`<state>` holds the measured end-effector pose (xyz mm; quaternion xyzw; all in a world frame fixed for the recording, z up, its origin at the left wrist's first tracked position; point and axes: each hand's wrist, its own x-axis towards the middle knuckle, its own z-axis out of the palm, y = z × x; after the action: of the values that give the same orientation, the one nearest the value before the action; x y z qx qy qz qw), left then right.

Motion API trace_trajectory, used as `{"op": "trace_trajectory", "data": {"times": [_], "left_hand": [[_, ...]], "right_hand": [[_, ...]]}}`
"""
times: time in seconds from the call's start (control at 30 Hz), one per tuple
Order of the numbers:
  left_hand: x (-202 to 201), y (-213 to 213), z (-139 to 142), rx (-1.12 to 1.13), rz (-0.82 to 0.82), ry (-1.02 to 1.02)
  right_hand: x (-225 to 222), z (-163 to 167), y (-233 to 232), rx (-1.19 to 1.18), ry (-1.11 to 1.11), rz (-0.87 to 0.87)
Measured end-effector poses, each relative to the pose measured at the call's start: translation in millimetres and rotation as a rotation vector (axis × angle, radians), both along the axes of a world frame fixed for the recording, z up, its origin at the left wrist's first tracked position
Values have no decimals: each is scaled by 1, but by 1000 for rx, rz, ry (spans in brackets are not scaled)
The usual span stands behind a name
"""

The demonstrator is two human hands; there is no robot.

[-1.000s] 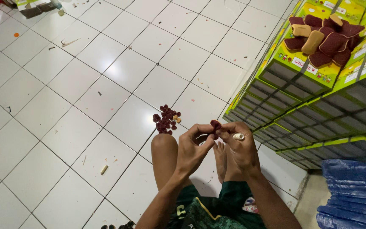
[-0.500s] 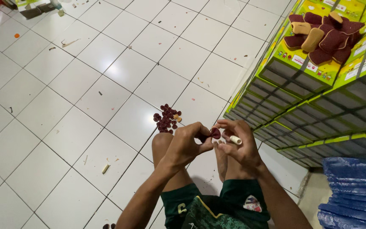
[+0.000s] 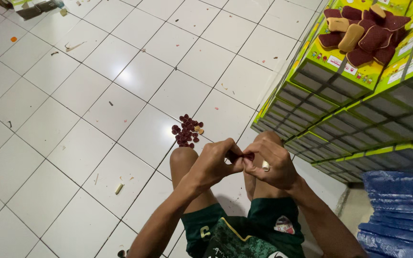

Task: The person sits on the tiled floor assembling foam sponge pieces, pressing a tan backing piece onto each maroon foam piece and placing the joined pieces onto a growing pile on top of stacked product boxes.

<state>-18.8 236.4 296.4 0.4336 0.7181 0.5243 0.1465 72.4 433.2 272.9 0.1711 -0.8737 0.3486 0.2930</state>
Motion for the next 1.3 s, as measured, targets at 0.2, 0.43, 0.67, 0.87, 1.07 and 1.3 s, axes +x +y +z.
{"op": "trace_trajectory", "data": {"times": [0.2,0.43,0.67,0.87,1.07,1.3], "left_hand": [[9,0,11,136,36,266],[17,-2,8,103,113,557],[13,4,-3,98,123,556],[10,7,-12,105,158,600],[20,33,-18,269,33,183],[38,70,-32,212,-80,-465]], "right_hand": [[1,7,8,-62,-25,-36],[0,13,2,-29,0,13],[-1,15,6,88,57,29],[2,9,16,-114,-219,47],[12,15,47,-1083,-499,144],[19,33,67,-1005,-398,-84]]}}
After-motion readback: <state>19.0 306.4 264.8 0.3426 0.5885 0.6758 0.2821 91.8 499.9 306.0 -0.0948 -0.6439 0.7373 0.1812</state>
